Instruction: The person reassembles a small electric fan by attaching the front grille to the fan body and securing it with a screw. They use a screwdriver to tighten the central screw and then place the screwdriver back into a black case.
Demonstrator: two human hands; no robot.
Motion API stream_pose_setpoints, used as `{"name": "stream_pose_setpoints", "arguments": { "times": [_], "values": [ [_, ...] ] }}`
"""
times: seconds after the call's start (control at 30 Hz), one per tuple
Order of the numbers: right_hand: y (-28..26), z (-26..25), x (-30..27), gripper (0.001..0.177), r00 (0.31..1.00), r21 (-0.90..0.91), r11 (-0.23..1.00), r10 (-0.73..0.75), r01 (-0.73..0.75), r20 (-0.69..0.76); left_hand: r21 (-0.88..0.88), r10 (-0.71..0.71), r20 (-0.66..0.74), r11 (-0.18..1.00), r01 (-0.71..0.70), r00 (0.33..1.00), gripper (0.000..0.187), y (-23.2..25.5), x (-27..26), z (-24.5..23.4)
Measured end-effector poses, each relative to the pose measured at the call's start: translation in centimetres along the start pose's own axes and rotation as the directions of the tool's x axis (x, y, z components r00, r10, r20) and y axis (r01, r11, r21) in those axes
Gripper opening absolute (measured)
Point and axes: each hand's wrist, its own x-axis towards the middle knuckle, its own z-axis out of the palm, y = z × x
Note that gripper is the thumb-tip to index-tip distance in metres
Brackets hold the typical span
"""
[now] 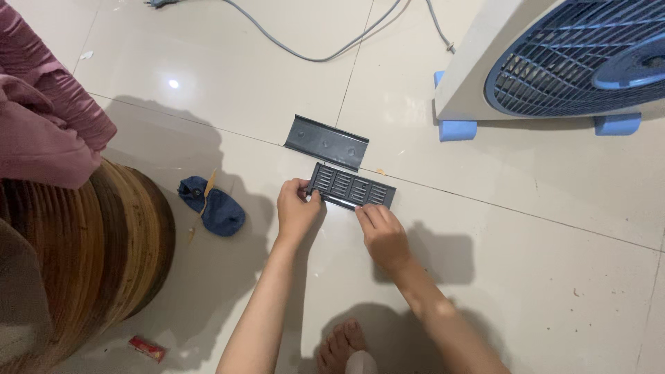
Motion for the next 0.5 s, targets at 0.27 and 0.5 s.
{"name": "stream_pose_setpoints", "arguments": {
  "times": [0.27, 0.5],
  "values": [
    [-0.8, -0.4, 0.5, 0.029, 0.995, -0.009, 0.996, 0.094, -0.093, 0.031, 0.121, -0.036, 0.019, 0.992, 0.033, 0.999, 0.055, 3.9, -2.0, -0.6],
    [1.0, -2.2, 4.3, 0.026, 0.959, 0.275, 0.927, 0.280, -0.257, -0.051, 0.161, 0.087, 0.152, 0.981, -0.111, 0.985, 0.136, 5.0, -2.4, -1.6]
  ]
}}
